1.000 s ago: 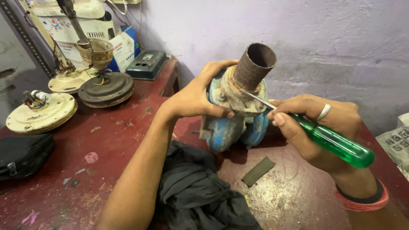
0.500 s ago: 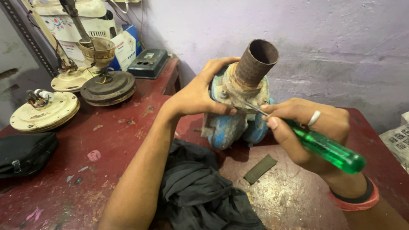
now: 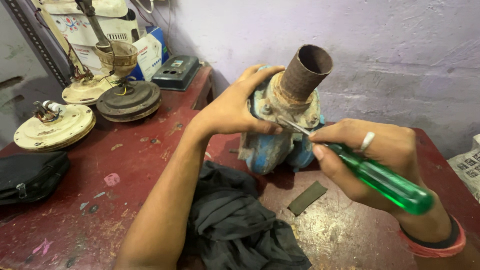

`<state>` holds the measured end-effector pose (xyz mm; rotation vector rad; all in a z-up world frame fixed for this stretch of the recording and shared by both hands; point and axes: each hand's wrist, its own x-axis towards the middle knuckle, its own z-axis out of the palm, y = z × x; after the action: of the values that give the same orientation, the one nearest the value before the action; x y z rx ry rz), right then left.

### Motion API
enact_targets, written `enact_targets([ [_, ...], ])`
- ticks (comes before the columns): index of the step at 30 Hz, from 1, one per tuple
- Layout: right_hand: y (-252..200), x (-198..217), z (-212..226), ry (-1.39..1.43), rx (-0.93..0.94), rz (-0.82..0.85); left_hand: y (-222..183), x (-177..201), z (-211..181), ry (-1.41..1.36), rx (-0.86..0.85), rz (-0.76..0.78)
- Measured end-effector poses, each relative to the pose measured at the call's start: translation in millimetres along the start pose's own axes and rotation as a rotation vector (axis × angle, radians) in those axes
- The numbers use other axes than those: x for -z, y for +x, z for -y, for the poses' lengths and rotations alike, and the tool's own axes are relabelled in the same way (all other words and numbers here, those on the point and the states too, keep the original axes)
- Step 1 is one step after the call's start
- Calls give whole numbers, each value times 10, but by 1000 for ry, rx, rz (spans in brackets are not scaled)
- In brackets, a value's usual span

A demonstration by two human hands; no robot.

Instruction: The person uses a green-handled screwdriver to scrape and clean the surface of a blue motor housing, focusing on the area around a cylindrical metal pipe. They repeatedly wipe the motor with a dark cloth while continuing to scrape away grime and residue.

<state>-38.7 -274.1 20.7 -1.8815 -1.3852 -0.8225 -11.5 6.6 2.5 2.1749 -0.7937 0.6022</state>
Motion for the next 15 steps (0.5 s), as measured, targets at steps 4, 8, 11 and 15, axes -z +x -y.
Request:
enact_targets([
  [4,11,-58,19,15,25,-9,-3,3,-31,25,5,-9],
  [8,1,-62,14,0,38,-13,-6,-7,-39,-26,26,1],
  [11,14,-64,18,-15,68,-26,1,-8,-37,-47,44,4],
  [15,43,-62,57,-33,143,-108,6,-12,-16,-56,7,-4],
])
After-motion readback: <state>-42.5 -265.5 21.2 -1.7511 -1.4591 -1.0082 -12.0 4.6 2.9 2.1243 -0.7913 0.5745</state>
